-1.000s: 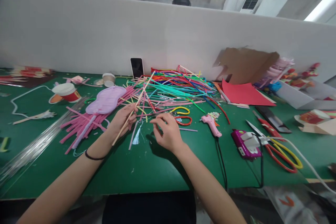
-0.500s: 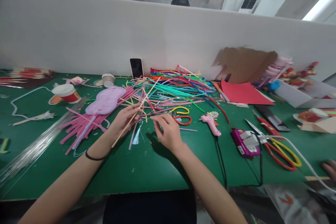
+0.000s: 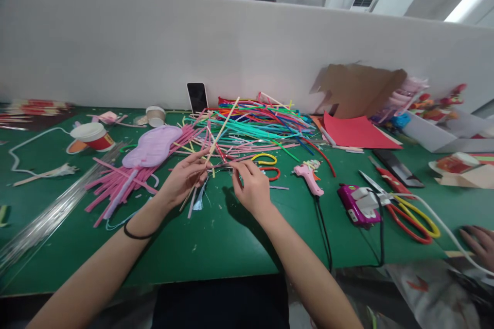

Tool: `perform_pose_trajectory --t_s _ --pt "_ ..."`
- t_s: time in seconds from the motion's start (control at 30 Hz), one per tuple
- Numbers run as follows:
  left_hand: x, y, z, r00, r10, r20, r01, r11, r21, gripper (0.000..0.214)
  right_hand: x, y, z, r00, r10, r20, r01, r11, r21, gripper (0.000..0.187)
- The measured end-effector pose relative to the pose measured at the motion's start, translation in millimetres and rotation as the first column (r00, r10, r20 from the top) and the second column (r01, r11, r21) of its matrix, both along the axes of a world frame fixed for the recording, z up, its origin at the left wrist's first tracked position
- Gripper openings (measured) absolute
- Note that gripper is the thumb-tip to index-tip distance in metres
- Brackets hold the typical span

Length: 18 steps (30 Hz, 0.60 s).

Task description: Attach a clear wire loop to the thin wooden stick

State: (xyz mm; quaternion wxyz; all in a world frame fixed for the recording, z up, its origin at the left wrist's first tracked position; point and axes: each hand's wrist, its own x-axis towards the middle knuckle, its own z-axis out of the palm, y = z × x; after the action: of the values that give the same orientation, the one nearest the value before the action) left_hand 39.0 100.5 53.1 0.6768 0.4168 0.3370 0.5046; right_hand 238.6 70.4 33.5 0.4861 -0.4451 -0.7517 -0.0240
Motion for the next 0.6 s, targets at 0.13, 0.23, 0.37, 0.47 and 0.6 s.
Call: perform_pose_trajectory --t_s 0.13,0.23,0.37,0.47,0.6 --pt "1 0 0.2 1.0 0.03 0.009 -0.029 1.0 -0.007 0.051 -1 0 0.2 1.0 -0.011 0.001 0.011 1.0 -0.008 0.023" --pt "1 0 1.1 0.999 0.042 0.014 -0.042 0.999 -0.016 0.048 -1 1 0.2 1.0 -0.006 0.001 0.006 1.0 -0.017 0.022" --pt "1 1 1.2 0.998 0.061 0.014 -0.06 0.998 -0.024 0.042 -1 -1 0.1 1.0 0.008 0.011 -0.007 0.999 -0.034 0.023" --pt "1 2 -1.1 0.996 0.083 0.022 -0.083 0.996 -0.01 0.034 -1 -3 0.0 1.0 0.016 -0.003 -0.016 1.0 -0.017 0.022" --pt "-3 7 -3.3 0.99 0.136 -0.021 -0.136 0.991 0.004 0.029 7 18 4.1 0.998 -0.058 -0.006 0.058 0.998 -0.002 0.023"
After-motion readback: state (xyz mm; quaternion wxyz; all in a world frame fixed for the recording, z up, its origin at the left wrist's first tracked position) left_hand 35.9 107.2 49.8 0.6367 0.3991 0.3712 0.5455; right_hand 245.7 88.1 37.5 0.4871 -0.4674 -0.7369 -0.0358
